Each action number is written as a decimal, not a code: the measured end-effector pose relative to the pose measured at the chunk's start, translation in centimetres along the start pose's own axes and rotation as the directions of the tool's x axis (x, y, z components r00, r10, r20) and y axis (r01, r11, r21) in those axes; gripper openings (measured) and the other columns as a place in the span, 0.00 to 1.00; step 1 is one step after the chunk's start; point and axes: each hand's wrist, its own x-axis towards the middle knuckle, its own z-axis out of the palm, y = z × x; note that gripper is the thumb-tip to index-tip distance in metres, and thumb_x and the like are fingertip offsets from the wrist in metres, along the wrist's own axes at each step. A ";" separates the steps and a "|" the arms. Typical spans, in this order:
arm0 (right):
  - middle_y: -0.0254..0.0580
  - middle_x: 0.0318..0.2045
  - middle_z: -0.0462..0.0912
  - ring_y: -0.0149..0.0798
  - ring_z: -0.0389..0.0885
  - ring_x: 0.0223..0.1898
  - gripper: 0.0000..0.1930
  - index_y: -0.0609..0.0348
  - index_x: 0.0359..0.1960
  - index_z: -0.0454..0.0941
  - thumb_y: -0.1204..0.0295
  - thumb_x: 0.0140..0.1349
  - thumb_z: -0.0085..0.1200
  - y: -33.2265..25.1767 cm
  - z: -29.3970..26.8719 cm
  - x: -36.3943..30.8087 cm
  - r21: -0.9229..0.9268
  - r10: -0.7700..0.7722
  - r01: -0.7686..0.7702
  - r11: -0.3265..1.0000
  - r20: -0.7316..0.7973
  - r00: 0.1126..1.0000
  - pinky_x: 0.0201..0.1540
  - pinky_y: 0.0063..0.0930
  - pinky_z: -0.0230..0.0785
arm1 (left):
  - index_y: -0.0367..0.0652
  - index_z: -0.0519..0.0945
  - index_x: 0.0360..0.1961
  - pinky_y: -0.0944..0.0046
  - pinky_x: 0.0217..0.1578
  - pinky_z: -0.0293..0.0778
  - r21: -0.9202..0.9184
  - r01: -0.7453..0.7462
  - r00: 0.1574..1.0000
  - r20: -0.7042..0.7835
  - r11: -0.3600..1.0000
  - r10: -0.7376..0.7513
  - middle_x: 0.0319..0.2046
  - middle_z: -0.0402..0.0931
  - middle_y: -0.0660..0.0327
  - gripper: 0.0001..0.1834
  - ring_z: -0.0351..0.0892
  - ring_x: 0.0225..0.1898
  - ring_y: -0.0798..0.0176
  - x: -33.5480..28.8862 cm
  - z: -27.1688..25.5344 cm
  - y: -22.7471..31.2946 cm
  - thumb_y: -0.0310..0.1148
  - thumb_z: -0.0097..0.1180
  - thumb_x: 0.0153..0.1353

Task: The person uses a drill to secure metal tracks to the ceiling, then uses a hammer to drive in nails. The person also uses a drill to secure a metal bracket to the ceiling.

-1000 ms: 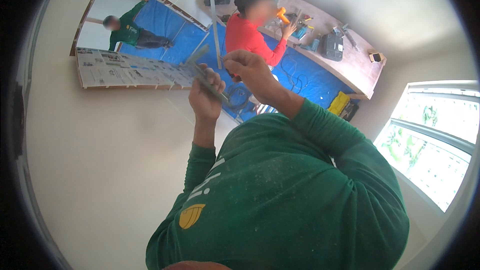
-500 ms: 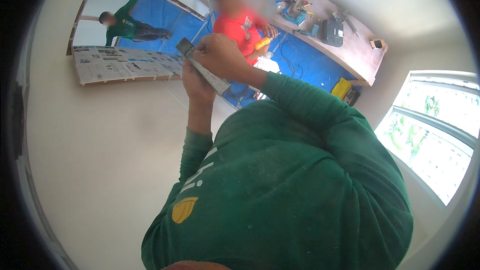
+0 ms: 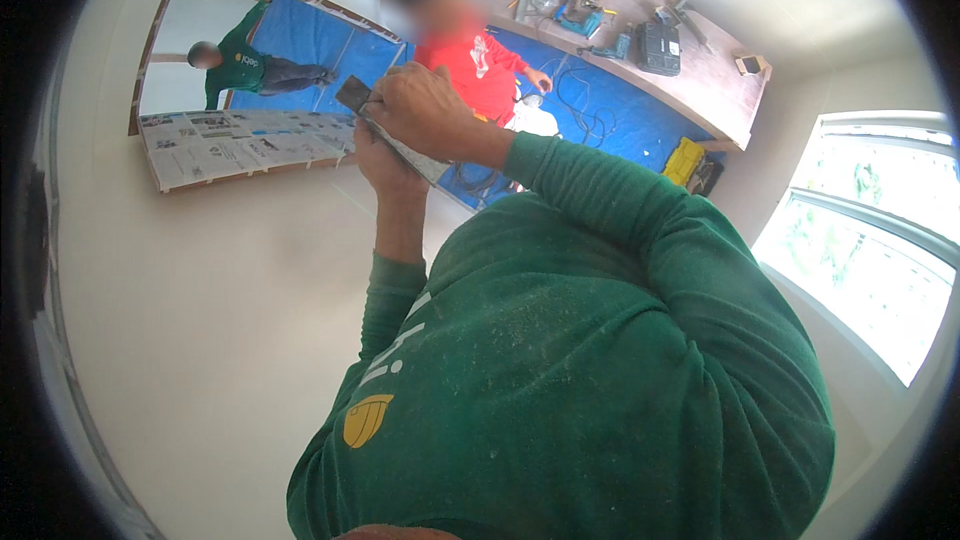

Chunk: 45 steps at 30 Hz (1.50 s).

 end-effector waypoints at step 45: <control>0.57 0.41 0.89 0.57 0.88 0.47 0.11 0.64 0.47 0.86 0.70 0.71 0.58 -1.5 -3.3 0.1 0.340 0.087 -0.096 0.935 0.043 0.995 0.49 0.49 0.77 | 0.31 0.52 0.69 0.58 0.61 0.83 0.645 -0.192 0.973 0.221 0.740 0.059 0.62 0.73 0.47 0.38 0.82 0.62 0.56 -1.2 0.7 4.3 0.28 0.67 0.72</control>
